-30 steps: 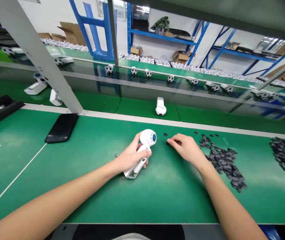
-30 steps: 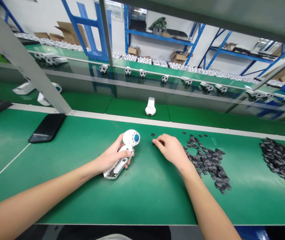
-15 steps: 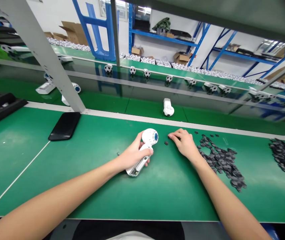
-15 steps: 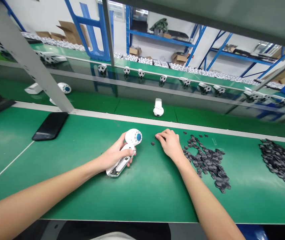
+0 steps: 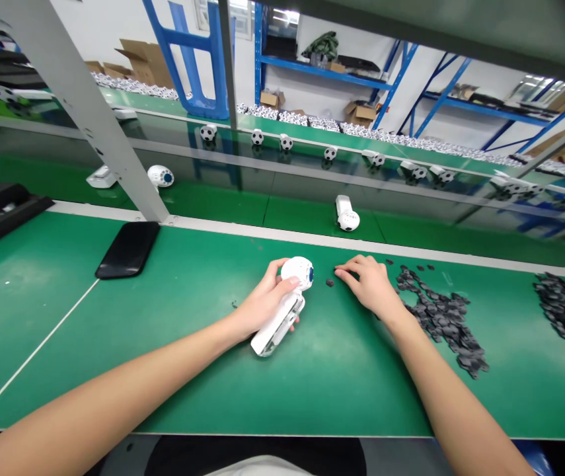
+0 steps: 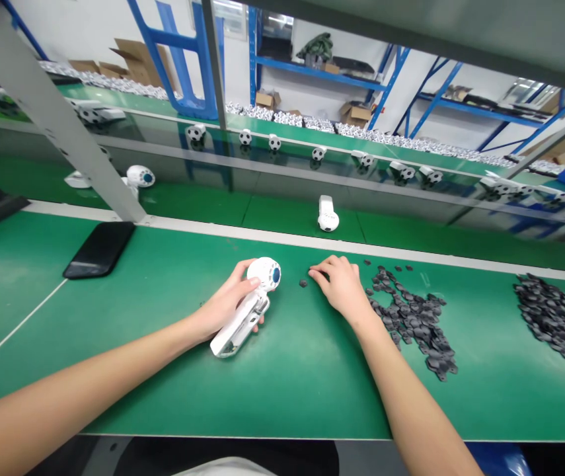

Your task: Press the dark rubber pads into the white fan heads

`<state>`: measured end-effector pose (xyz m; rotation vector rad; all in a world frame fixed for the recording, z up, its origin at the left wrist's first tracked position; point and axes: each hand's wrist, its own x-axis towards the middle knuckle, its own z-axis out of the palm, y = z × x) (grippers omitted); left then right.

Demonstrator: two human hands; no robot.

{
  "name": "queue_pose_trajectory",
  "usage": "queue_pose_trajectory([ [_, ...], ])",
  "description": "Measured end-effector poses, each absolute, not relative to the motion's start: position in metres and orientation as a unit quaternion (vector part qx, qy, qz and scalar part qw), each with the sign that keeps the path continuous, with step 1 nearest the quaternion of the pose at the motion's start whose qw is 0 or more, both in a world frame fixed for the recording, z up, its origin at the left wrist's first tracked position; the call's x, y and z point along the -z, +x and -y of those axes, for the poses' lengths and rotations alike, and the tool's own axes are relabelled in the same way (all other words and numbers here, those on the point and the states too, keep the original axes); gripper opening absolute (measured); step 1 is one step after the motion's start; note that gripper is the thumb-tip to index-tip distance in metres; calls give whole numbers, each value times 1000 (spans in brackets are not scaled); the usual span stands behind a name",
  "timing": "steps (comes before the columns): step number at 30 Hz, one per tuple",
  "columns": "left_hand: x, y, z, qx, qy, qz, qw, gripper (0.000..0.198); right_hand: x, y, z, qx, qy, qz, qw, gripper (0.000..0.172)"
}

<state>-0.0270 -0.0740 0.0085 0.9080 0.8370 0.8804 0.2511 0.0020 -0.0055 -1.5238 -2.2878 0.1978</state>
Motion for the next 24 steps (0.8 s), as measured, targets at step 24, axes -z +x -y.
queue_pose_trajectory([
  [24, -3, -22, 72, -389, 579, -439, 567, 82, -18, 176, 64, -379, -453, 729, 346, 24],
])
